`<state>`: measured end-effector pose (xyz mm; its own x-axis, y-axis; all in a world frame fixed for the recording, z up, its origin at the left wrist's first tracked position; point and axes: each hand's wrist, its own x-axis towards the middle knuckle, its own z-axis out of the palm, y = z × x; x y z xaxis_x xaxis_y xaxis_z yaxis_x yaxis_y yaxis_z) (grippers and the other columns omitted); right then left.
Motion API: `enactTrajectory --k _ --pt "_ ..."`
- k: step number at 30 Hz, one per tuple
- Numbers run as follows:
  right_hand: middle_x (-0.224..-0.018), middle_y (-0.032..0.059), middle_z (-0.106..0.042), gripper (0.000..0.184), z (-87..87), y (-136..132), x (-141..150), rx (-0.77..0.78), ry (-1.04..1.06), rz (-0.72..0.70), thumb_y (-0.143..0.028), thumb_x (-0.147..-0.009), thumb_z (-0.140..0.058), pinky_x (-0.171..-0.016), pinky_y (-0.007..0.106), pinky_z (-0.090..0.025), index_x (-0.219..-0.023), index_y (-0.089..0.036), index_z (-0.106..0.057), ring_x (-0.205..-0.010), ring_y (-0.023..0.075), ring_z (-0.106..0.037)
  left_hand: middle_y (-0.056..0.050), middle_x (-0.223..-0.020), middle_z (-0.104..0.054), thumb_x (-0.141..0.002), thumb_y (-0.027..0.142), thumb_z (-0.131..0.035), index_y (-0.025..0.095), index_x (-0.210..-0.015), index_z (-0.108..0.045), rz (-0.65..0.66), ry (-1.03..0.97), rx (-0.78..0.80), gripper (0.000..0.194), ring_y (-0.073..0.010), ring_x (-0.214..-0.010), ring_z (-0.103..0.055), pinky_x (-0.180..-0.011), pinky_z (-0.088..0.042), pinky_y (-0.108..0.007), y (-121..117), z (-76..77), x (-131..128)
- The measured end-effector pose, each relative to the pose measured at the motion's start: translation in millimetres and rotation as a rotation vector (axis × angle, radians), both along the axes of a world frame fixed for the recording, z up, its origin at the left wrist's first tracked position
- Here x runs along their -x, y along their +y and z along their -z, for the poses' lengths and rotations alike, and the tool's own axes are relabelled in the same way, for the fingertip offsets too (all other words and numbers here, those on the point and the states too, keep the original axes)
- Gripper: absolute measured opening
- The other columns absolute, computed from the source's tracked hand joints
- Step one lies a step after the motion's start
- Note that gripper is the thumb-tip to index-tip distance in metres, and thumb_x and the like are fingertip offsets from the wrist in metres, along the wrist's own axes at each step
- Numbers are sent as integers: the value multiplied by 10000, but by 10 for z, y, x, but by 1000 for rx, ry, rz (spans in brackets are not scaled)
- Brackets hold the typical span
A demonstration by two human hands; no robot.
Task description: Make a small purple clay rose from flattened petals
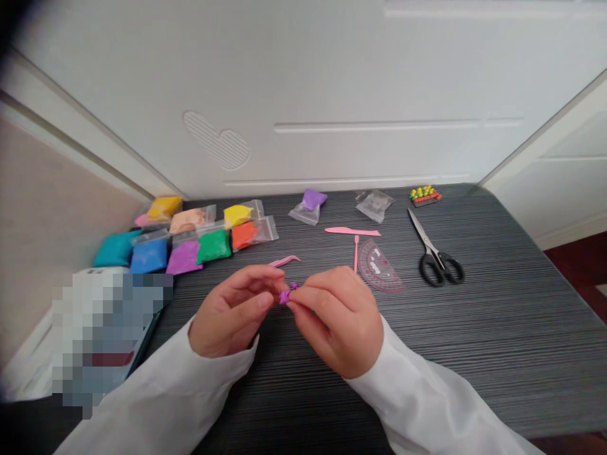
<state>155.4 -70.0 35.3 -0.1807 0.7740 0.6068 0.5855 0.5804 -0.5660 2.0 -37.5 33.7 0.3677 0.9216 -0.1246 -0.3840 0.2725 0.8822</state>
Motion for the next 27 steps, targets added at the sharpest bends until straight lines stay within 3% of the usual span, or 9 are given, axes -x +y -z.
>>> enactTrajectory --k 9,27 --pt "-822 33 -593 327 59 1 -32 -68 -79 -42 -68 -640 -597 -635 316 -423 -938 -197 -553 -729 143 -511 12 -687 -608 -614 86 -639 181 -824 -617 -11 11 -46 232 -61 -653 -550 -640 -430 -158 -39 -10 -3" --pt "-803 31 -593 223 -45 1 15 113 44 -7 -122 -677 -573 -677 271 -459 -888 -194 -579 -751 126 -541 7 -677 -615 -579 80 -660 173 -789 -613 -23 3 -13 234 -82 -639 -560 -628 -444 -195 -37 -34 -23"
